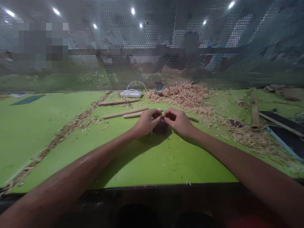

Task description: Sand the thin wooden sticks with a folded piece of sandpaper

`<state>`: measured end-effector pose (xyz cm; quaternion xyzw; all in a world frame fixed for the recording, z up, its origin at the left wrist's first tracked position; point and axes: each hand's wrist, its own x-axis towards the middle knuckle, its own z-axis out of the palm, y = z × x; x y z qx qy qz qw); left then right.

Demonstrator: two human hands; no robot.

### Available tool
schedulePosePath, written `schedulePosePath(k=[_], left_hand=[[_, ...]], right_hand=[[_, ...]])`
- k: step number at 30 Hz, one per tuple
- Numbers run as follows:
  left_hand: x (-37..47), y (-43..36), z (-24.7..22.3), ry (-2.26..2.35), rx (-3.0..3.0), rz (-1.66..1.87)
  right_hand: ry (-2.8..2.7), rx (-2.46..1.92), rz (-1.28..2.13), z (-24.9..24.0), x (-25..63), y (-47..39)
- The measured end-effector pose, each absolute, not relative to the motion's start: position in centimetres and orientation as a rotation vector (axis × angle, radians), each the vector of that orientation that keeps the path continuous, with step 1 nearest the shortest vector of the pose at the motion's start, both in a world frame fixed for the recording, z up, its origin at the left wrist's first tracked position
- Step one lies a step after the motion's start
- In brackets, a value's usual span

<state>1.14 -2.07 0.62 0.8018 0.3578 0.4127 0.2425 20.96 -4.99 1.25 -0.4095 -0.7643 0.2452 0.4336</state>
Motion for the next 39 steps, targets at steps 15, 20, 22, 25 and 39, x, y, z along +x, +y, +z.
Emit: schedulePosePath(k=[15,20,22,25,39], left_hand=[[0.67,-1.87,0.88,0.919,2.158,0.949],[0.8,-1.89,0.8,0.896,2.034,0.887],[0.77,-1.84,0.79,0.882,1.978,0.878],[0.77,-1.92,0.87,0.925,1.927,0.853],[1.08,-2.21,0.95,0.969,1.915,0.943]], right_hand=[[-1.871,-1.022,0.683,0.95,21.23,-4.55],[-1.923,-1.023,0.634,1.03,21.11,-4.74],[-1.933,-1.025,0.609,1.02,21.11,-4.77],[-1.95,-1.015,0.568,0.97,21.13,-4.73],[-1.877,-1.016,0.633,0.99,20.99,-4.79]])
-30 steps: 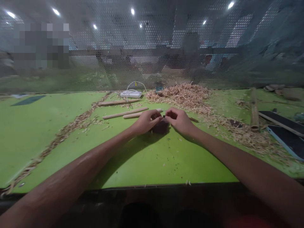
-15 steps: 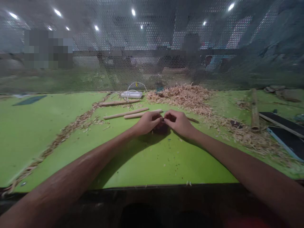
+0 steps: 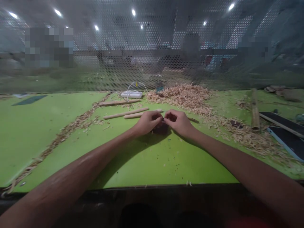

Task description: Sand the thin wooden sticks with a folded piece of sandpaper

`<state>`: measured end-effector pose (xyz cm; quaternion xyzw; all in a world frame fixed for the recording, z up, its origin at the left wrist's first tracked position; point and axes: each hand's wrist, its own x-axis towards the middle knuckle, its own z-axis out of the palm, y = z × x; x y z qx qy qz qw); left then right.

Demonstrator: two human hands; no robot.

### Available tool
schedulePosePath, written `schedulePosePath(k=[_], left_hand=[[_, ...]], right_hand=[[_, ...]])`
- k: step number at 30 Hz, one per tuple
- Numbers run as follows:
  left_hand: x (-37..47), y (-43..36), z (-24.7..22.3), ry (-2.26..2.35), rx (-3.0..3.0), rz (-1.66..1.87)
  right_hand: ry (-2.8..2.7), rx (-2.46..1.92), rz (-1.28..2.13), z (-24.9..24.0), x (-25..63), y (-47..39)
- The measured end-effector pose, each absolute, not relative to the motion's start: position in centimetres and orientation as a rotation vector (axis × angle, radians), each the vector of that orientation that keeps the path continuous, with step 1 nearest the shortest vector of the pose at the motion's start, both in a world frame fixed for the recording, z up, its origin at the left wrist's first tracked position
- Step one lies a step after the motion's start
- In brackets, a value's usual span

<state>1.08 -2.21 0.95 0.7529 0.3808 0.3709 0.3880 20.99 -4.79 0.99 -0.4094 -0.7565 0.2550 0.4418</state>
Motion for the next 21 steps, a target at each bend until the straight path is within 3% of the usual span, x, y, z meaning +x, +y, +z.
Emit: schedulePosePath(k=[21], left_hand=[[1.03,-2.79,1.54,0.91,2.005,0.96]], right_hand=[[-1.828,-1.009,0.794,1.21,20.53,-5.24]])
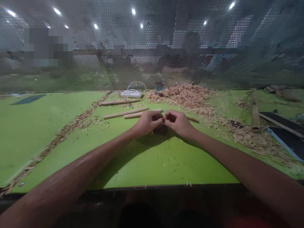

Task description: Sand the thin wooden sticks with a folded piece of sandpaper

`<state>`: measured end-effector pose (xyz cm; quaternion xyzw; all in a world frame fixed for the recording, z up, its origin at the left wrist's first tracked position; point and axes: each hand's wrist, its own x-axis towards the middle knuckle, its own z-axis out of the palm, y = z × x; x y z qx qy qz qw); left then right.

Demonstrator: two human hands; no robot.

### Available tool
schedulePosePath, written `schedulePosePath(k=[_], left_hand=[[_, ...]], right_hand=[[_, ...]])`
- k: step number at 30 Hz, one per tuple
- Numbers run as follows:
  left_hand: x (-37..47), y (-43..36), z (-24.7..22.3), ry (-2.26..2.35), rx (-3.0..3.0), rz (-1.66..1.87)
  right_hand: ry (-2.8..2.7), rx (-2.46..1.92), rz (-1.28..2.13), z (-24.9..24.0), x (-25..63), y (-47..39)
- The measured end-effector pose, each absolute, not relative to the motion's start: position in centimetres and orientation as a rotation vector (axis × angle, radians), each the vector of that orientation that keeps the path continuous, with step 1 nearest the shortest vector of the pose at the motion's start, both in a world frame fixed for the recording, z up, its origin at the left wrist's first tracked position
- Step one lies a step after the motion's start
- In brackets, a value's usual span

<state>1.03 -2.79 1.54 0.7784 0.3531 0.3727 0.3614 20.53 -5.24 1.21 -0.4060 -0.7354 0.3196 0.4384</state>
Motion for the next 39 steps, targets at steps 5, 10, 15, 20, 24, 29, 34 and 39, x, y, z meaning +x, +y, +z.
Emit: schedulePosePath(k=[5,10,15,20,24,29,34,39], left_hand=[[1.08,-3.04,1.84,0.866,1.953,0.989],[1.1,-3.09,1.86,0.857,1.951,1.006],[1.04,-3.04,1.92,0.845,1.913,0.961],[1.03,-3.0,1.88,0.891,1.971,0.993],[1.0,-3.09,1.79,0.934,2.024,0.994],[1.02,-3.1,1.72,0.96,2.046,0.999],[1.15,-2.99,1.64,0.946,2.001,0.997],[1.2,-2.99,1.56,0.916,1.945,0.991]], right_hand=[[-1.831,-0.994,0.747,1.35,20.21,-5.4],[-1.86,-0.98,0.683,1.45,20.17,-5.55],[-1.856,-0.997,0.676,1.39,20.19,-5.81],[-1.749,-1.003,0.802,1.5,20.32,-5.95],[-1.724,-0.987,0.899,1.79,20.55,-5.94],[-1.751,-0.993,0.933,1.85,20.66,-5.88],[-1.758,-1.026,0.845,1.63,20.51,-5.78],[-1.816,-1.014,0.727,1.53,20.47,-5.49]])
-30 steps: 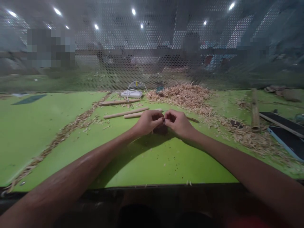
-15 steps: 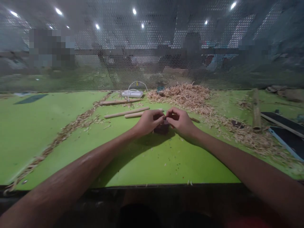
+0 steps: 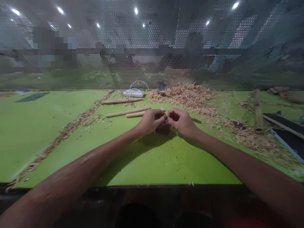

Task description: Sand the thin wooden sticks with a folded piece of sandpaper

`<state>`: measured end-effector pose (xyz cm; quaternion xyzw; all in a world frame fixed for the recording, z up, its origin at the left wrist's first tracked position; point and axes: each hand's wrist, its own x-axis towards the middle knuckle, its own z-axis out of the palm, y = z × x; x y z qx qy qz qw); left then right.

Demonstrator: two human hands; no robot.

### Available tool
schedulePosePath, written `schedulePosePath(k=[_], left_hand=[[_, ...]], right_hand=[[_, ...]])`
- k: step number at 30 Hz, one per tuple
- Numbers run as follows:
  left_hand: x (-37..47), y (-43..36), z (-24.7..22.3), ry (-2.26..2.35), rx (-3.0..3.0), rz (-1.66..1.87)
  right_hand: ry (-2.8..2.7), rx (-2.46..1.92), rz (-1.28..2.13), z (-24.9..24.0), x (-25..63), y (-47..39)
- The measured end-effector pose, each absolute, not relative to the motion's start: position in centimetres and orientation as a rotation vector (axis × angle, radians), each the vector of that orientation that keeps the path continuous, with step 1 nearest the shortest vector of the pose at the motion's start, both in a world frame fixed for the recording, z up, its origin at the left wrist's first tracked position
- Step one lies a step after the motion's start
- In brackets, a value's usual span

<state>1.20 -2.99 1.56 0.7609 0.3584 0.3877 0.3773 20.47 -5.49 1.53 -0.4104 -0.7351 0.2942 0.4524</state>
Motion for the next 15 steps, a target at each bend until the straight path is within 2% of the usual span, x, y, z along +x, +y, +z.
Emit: schedulePosePath(k=[15], left_hand=[[1.35,-2.99,1.85,0.863,1.833,0.953]], right_hand=[[-1.989,-0.944,0.422,2.19,20.81,-5.25]])
